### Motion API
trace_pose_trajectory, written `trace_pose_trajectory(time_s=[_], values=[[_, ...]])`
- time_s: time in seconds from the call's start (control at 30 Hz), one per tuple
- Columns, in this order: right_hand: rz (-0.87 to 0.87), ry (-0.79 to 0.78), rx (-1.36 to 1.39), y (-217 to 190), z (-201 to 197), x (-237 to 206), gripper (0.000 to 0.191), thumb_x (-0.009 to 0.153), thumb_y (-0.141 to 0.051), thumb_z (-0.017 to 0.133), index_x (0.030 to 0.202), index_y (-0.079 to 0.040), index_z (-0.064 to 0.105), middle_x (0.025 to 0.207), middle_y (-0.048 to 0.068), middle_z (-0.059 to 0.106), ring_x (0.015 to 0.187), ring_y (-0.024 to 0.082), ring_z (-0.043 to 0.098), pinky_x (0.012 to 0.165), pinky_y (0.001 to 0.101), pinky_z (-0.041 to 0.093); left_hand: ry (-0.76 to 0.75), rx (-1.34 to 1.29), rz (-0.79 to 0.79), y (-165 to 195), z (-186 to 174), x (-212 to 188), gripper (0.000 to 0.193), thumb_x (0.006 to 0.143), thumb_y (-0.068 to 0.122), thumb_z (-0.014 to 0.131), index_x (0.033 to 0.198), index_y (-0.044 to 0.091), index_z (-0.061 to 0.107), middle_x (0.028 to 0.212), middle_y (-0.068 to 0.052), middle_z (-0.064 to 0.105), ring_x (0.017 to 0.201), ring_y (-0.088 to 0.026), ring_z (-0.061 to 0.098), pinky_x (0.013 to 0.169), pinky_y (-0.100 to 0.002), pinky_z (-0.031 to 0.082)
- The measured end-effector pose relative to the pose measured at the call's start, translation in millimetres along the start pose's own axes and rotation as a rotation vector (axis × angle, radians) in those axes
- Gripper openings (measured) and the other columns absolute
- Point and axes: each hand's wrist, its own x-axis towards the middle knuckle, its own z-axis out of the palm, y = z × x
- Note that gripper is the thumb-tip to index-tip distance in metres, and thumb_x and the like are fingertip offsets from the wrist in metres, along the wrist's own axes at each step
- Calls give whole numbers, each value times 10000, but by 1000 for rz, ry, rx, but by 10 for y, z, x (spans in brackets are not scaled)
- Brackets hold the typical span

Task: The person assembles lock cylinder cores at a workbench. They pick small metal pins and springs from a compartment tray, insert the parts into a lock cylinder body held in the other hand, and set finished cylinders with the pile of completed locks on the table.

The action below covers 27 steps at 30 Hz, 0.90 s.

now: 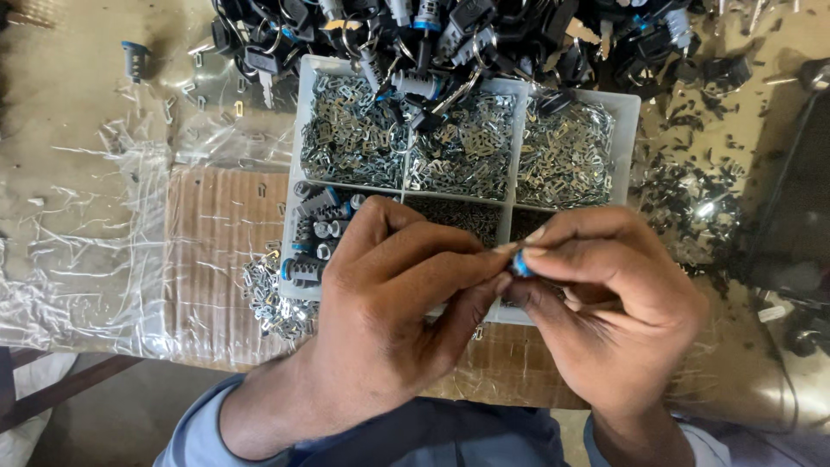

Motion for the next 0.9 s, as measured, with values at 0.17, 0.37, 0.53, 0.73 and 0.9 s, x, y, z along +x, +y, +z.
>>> trace_pose_trajectory(time_s=[0.17,0.37,0.53,0.73,0.9], values=[[-134,-52,219,70,7,93,231,854,100,749,1055,-10,716,1081,162,732,905,172,818,729,252,684,-5,83,-27,-46,-47,52,157,865,198,859,961,125,758,968,11,745,856,-185,586,760,-348,432],[-32,18,208,69,-20,28,364,885,83,791,1222,38,660,1225,184,698,1028,165,752,847,230,679,-159,490,-15,-64,12,77,122,901,198,821,873,105,746,908,-31,707,897,-277,567,803,-438,414],[-46,-9,169,81,-15,2,293,906,111,775,1170,67,657,1241,190,686,1020,166,751,813,212,676,1,-9,-40,-9,-28,15,205,909,12,782,1104,63,748,1099,-34,746,920,-206,621,819,-331,510],[-60,-45,223,102,-23,-30,227,939,148,734,1134,57,664,1216,155,657,1031,168,764,868,219,695,65,-134,-33,-15,16,-57,206,905,23,850,1065,85,736,1011,-7,772,845,-132,636,721,-264,529],[-82,-52,137,85,-27,-44,242,898,151,769,1087,30,681,1182,125,653,989,132,745,807,173,659,88,-77,-9,-36,48,-83,207,869,1,852,997,85,711,985,-9,770,834,-136,638,724,-281,524]])
